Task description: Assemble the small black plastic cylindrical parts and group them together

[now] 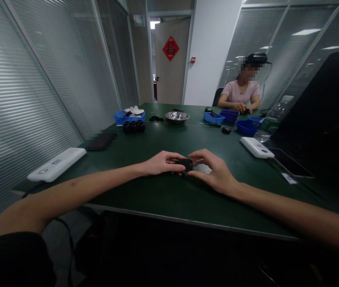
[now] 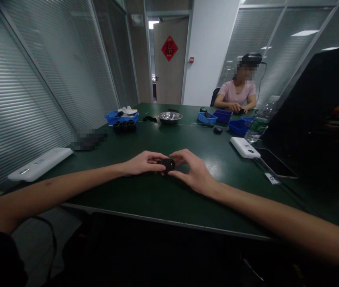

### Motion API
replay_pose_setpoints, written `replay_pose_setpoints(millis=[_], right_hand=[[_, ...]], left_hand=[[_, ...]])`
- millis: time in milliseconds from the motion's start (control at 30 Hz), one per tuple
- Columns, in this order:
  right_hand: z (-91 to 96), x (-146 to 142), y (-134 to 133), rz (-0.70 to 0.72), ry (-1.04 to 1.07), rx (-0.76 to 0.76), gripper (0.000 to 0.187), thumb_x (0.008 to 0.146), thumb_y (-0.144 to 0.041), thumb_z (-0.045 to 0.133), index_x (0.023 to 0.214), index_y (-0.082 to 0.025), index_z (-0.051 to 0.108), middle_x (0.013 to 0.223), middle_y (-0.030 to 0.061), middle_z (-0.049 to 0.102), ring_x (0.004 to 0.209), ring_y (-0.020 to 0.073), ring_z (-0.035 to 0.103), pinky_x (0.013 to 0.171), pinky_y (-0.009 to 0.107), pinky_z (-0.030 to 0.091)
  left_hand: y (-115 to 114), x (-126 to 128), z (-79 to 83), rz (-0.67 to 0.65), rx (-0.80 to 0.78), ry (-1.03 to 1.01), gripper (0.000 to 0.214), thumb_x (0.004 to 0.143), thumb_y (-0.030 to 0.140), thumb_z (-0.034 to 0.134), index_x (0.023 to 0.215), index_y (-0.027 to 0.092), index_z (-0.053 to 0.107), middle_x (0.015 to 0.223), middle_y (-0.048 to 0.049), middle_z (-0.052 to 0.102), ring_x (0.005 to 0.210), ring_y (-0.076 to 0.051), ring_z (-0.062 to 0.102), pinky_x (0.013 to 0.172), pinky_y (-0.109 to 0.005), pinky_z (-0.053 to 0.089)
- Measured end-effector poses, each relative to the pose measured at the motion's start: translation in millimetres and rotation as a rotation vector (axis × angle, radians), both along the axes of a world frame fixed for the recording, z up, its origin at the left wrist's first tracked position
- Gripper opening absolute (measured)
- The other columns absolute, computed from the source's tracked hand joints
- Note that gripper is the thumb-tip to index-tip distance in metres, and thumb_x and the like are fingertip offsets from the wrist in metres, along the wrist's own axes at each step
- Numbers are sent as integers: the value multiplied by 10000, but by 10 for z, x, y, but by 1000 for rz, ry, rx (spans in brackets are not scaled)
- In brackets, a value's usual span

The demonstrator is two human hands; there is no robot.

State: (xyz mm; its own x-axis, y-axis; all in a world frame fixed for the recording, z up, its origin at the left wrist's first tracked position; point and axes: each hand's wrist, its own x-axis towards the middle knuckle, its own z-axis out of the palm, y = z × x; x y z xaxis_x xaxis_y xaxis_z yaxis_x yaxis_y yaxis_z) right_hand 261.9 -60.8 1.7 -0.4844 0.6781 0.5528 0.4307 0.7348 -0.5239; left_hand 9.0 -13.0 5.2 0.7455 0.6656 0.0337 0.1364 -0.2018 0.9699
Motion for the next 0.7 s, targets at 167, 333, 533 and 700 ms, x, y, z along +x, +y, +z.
replay_pose_setpoints(millis=[167, 333, 533, 700], right_hand=[[6, 6, 21, -53, -10, -122, 302, 969, -418, 675, 1183, -208, 639, 1045, 72, 731, 921, 227, 723, 818, 417, 633], [-15, 13, 45, 23, 5, -47, 309, 949, -365, 706, 1202, -205, 629, 1133, 91, 696, 964, 228, 710, 870, 427, 624], [-7, 6, 40, -30, -1, -95, 332, 966, -394, 676, 1238, -219, 599, 1124, 85, 709, 972, 233, 715, 854, 430, 629], [3, 3, 37, 10, -34, -36, 303, 944, -358, 706, 1195, -217, 611, 1115, 83, 698, 937, 228, 704, 837, 427, 619]], left_hand=[[4, 10, 12, 25, -85, -63, 484, 840, 310, 812, 1261, 116, 673, 1055, -106, 750, 880, -167, 714, 876, -356, 549], [46, -16, -19, -8, -109, -73, 474, 862, 292, 794, 1286, 123, 667, 1081, -106, 751, 895, -162, 713, 919, -376, 545], [61, -15, -30, -23, -98, -82, 494, 856, 328, 805, 1287, 126, 671, 1066, -100, 750, 879, -150, 709, 892, -346, 548], [53, -18, -9, -21, -106, -60, 491, 853, 303, 807, 1292, 132, 670, 1102, -101, 741, 890, -145, 709, 897, -341, 549]])
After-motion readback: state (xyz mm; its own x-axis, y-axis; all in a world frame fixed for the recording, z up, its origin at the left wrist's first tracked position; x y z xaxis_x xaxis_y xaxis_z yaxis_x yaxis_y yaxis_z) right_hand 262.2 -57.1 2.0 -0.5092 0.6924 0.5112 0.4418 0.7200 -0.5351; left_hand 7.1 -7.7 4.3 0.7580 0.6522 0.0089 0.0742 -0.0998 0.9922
